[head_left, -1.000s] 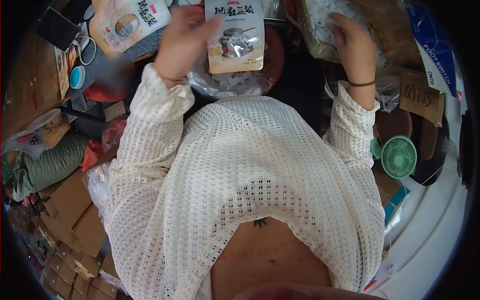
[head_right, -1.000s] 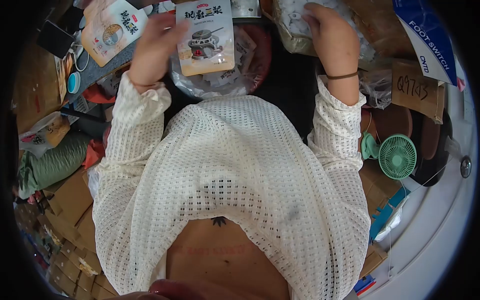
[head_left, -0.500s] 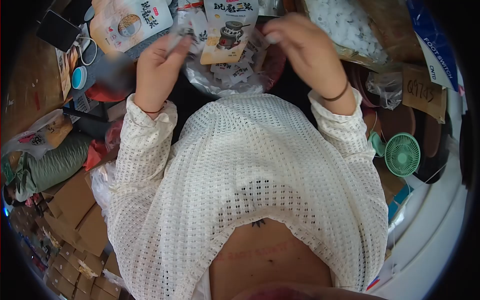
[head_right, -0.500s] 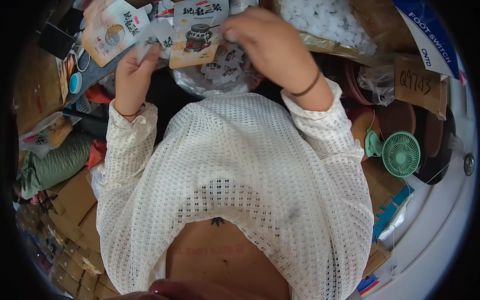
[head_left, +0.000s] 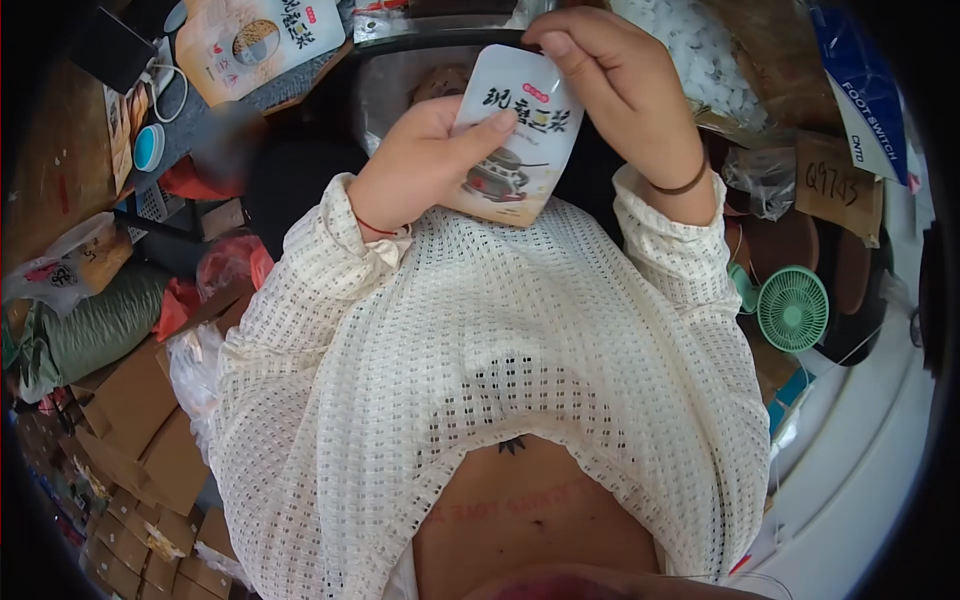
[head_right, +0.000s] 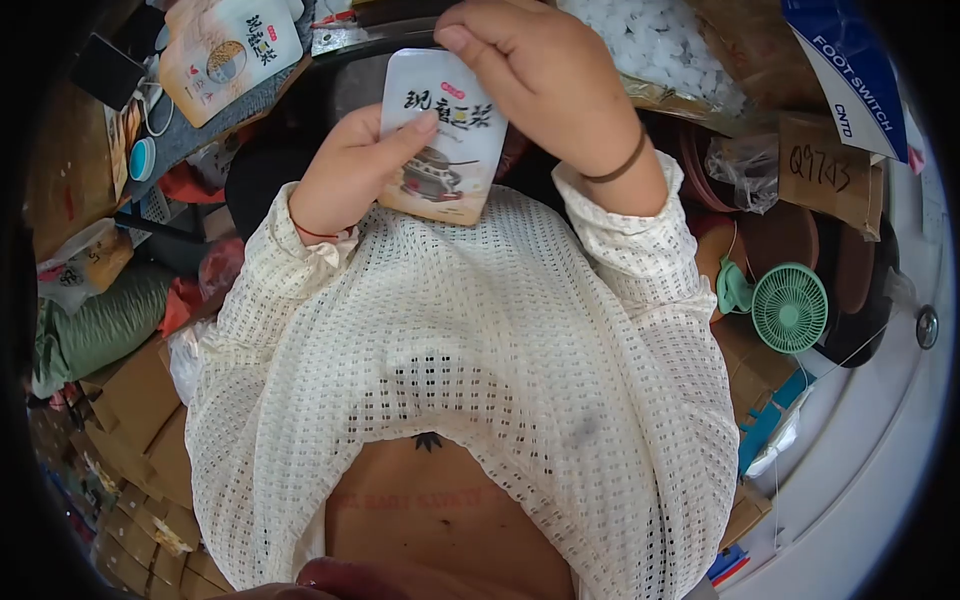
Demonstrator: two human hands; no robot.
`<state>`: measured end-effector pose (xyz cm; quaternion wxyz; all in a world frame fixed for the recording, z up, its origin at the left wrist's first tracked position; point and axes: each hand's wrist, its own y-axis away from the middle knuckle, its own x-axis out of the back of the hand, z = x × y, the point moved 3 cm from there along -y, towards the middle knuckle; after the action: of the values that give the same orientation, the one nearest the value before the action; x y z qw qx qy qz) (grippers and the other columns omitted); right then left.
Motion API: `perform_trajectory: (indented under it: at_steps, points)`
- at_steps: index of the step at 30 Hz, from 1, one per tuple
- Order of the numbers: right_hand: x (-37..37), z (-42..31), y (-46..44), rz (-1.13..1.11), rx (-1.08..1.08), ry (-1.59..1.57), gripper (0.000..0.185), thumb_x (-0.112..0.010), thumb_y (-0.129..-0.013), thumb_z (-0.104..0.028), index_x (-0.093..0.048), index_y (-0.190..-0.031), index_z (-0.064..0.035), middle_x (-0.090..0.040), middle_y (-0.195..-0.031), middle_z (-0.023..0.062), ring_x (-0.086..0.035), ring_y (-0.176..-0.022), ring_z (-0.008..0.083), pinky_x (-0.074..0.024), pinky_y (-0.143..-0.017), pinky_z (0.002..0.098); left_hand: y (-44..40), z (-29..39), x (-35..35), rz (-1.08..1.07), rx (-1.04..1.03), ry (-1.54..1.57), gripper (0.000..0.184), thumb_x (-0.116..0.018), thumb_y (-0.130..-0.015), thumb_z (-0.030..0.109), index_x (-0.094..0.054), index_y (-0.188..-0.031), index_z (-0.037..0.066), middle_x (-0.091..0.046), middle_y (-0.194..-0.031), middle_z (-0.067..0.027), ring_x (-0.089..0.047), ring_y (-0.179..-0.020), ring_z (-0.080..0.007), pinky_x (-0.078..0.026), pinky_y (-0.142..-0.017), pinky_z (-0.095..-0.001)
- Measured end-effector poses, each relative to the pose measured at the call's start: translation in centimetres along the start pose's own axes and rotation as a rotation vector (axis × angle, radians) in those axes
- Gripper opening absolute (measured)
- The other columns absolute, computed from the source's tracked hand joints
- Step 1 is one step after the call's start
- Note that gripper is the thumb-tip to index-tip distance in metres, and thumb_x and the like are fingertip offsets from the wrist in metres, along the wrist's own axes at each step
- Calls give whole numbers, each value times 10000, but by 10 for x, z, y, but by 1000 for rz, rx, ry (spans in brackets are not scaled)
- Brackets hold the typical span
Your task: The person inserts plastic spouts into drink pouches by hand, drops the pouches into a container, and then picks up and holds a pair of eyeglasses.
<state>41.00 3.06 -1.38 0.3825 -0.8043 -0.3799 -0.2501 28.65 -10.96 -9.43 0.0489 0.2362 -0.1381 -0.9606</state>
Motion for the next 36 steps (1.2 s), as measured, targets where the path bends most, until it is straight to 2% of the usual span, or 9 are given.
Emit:
perform_trajectory:
  at_steps: [6, 15, 19, 21, 25, 29, 33, 34, 36]
  points:
    - [40, 25, 9, 11, -121, 747, 223, -610, -955, -85, -656, -1165, -27, -660, -990, 185, -644, -901, 379, -519, -757, 420, -24, -5, 30, -40, -27, -3, 280, -635, -951, 43, -650, -1208, -67, -723, -1149, -143, -714, -1003, -202, -571, -917, -336]
    - [30, 88, 21, 134, 10, 564, 172, -713, -880, -116, -706, -1049, -85, -662, -927, 131, -651, -857, 357, -522, -691, 413, -53, 24, 64, 33, -203, -116, 431, -660, -990, 193, -549, -1305, -80, -645, -1283, -160, -675, -1060, -230, -565, -882, -355]
    - [35, 93, 28, 163, -35, 605, 196, -725, -878, -130, -704, -1064, -76, -668, -923, 128, -648, -838, 353, -519, -701, 409, -7, 55, 100, 989, -808, -1358, 536, -726, -930, 225, -522, -1328, -72, -563, -1367, -217, -654, -1083, -336, -519, -934, -402]
    - [37, 93, 28, 148, -14, 564, 182, -720, -886, -131, -703, -1055, -67, -672, -930, 130, -651, -827, 348, -515, -702, 409, 6, 52, 118, 920, -831, -2060, 508, -740, -880, 152, -565, -1312, -50, -578, -1333, -256, -651, -1067, -417, -521, -912, -467]
    - [43, 88, 28, 177, -62, 614, 169, -716, -908, -151, -689, -1031, -39, -674, -910, 125, -660, -803, 309, -522, -711, 387, 29, 38, 119, 633, -799, -1982, 266, -663, -934, 103, -684, -1186, 22, -711, -1116, -106, -691, -995, -254, -525, -877, -392]
    - [51, 83, 30, 413, -149, 442, 166, -704, -944, -171, -672, -1016, -24, -697, -907, 102, -669, -801, 223, -522, -732, 334, 33, 38, 121, 495, -569, -499, 226, -644, -993, 111, -683, -1180, -10, -731, -1048, -22, -621, -932, -59, -507, -821, -249]
    - [10, 43, 25, 134, -140, -17, 126, -628, -983, -73, -658, -1083, -4, -707, -921, 64, -669, -838, 142, -519, -752, 269, 19, 24, 84, 361, -389, -465, 222, -693, -949, 39, -673, -1158, -34, -711, -1072, -30, -634, -948, -70, -489, -829, -209]
    - [2, 22, 13, 26, 7, -110, 143, -671, -919, -60, -705, -1051, -20, -687, -915, 152, -666, -825, 319, -525, -724, 373, 13, 20, 73, 311, -396, -440, 226, -696, -945, 39, -676, -1159, -32, -708, -1039, -21, -619, -897, -53, -480, -781, -199]
    - [-4, 1, 8, 78, 8, -226, 75, -687, -918, -55, -716, -965, -5, -696, -827, 129, -668, -744, 257, -513, -682, 325, 4, 10, 59, 246, -410, -483, 222, -689, -948, 34, -676, -1160, -33, -713, -1020, -23, -626, -878, -53, -486, -767, -196]
